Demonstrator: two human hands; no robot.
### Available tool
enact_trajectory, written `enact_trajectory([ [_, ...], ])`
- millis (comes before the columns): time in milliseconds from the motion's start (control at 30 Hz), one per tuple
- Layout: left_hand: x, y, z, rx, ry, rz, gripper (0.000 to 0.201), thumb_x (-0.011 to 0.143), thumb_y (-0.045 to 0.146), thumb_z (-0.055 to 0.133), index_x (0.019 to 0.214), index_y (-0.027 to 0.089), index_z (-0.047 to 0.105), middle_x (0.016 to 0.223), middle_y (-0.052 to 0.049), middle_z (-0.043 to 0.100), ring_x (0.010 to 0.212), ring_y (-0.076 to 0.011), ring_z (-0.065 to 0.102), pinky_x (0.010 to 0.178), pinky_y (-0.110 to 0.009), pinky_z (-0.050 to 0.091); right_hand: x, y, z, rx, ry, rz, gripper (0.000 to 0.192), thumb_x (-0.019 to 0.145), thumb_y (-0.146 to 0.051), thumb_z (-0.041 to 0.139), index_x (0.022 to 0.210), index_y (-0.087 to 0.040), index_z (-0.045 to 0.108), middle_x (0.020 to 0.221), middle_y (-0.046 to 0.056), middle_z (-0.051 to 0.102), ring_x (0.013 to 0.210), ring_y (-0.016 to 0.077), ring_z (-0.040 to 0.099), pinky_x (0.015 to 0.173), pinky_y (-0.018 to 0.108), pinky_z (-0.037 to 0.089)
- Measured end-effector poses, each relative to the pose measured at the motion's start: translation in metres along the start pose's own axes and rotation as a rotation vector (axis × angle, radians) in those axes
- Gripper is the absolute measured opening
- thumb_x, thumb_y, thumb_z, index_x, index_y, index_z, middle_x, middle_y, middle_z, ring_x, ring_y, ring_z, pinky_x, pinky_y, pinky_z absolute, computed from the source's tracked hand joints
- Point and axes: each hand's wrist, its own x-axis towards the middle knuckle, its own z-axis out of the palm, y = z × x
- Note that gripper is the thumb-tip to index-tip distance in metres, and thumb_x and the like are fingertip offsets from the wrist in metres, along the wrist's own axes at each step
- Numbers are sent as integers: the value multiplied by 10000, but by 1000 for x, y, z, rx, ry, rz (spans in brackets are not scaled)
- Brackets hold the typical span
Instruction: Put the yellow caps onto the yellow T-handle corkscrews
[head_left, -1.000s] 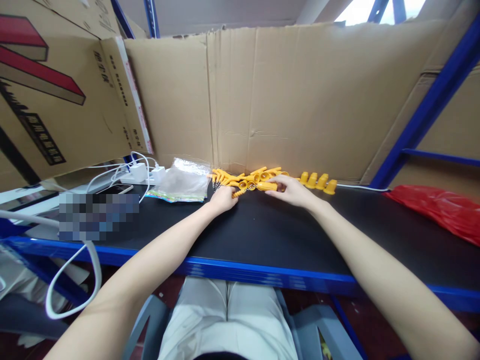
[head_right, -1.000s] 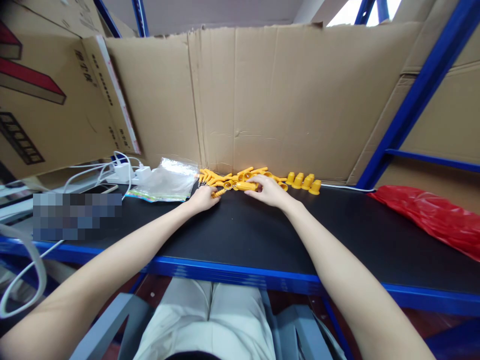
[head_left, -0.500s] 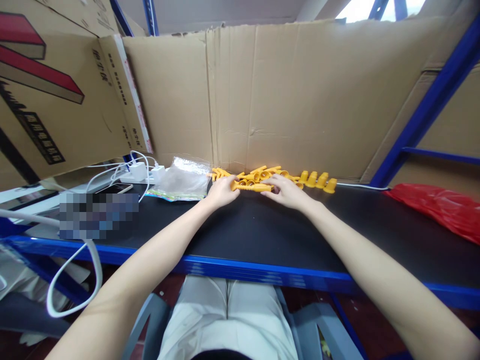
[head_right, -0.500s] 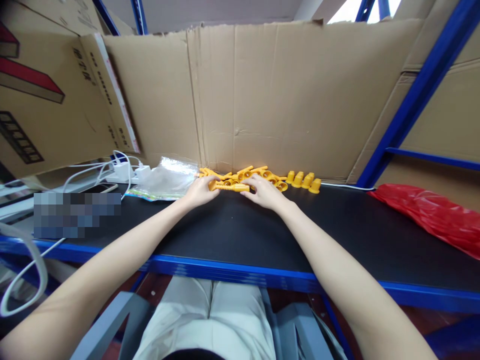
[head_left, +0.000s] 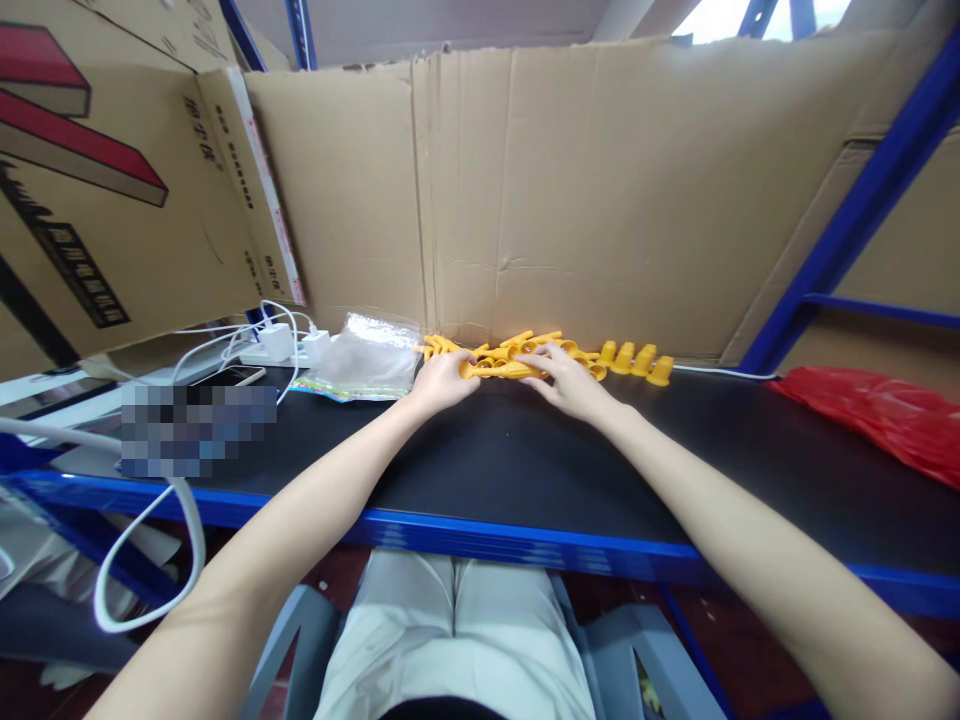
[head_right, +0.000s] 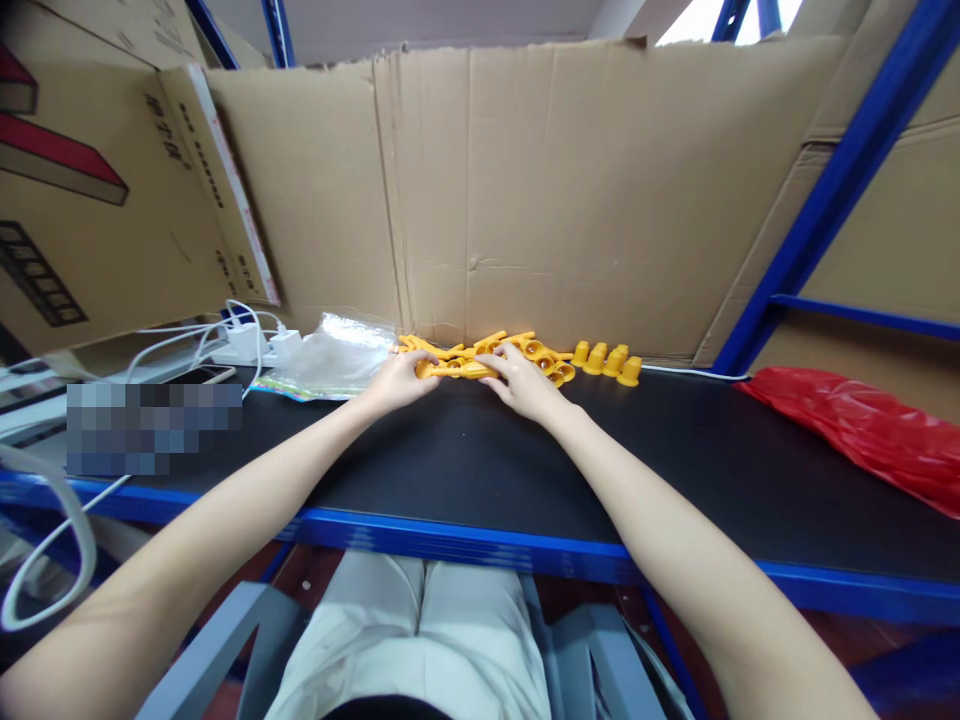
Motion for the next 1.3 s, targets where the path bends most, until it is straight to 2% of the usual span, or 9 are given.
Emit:
enact_trajectory([
  [133, -2, 3, -2, 75, 33, 16, 358, 755, 288, 567, 1100, 206, 620, 974, -82, 687, 934, -267, 621, 870, -392, 459, 2, -5, 1, 141, 1, 117, 389, 860, -341, 530, 1228, -217, 511, 1084, 117, 563, 961, 249, 579, 892, 465, 460],
  [267, -1, 3, -1, 124, 51, 43, 352, 763, 278, 547, 1102, 211, 613, 925, -76, 690, 917, -266, 626, 865, -394, 453, 4, 1, 4, 452, -43, 288, 408, 857, -351, 522, 1225, -198, 432, 887, 66, 600, 775, 199, 639, 800, 435, 518],
  [500, 1, -1, -2, 126, 39, 59, 354, 786, 343, 548, 1111, 208, 589, 925, -76, 678, 902, -251, 623, 807, -358, 462, 0, 14, 0, 739, -145, 319, 413, 793, -339, 596, 1149, -206, 435, 960, 60, 608, 752, 167, 669, 804, 400, 531],
  [633, 0, -3, -6, 77, 34, 116, 432, 779, 456, 563, 1134, 211, 573, 952, -72, 680, 900, -243, 622, 810, -349, 460, -1, 13, 2, 789, -132, 394, 353, 821, -403, 573, 1088, -192, 480, 875, 71, 660, 648, 165, 656, 763, 410, 542],
  [767, 1, -6, -8, 20, 18, 152, 482, 767, 497, 578, 1153, 209, 561, 1007, -69, 675, 905, -222, 619, 825, -337, 454, 0, 11, 5, 771, -131, 453, 378, 858, -443, 522, 1133, -184, 508, 863, 96, 680, 619, 171, 650, 710, 397, 554],
  [1000, 3, -13, -6, -43, -43, 212, 468, 801, 503, 539, 1141, 184, 574, 845, -46, 663, 771, -184, 611, 734, -297, 453, 0, 19, 8, 760, -81, 416, 547, 847, -465, 519, 1320, -226, 381, 862, 55, 654, 632, 163, 653, 715, 389, 549],
  [1300, 3, -13, -4, -85, -35, 219, 439, 822, 508, 522, 1112, 182, 575, 752, -24, 625, 694, -161, 575, 692, -279, 437, -1, 20, 8, 818, -57, 449, 434, 813, -446, 576, 1172, -229, 465, 780, 33, 647, 594, 169, 636, 722, 410, 538],
])
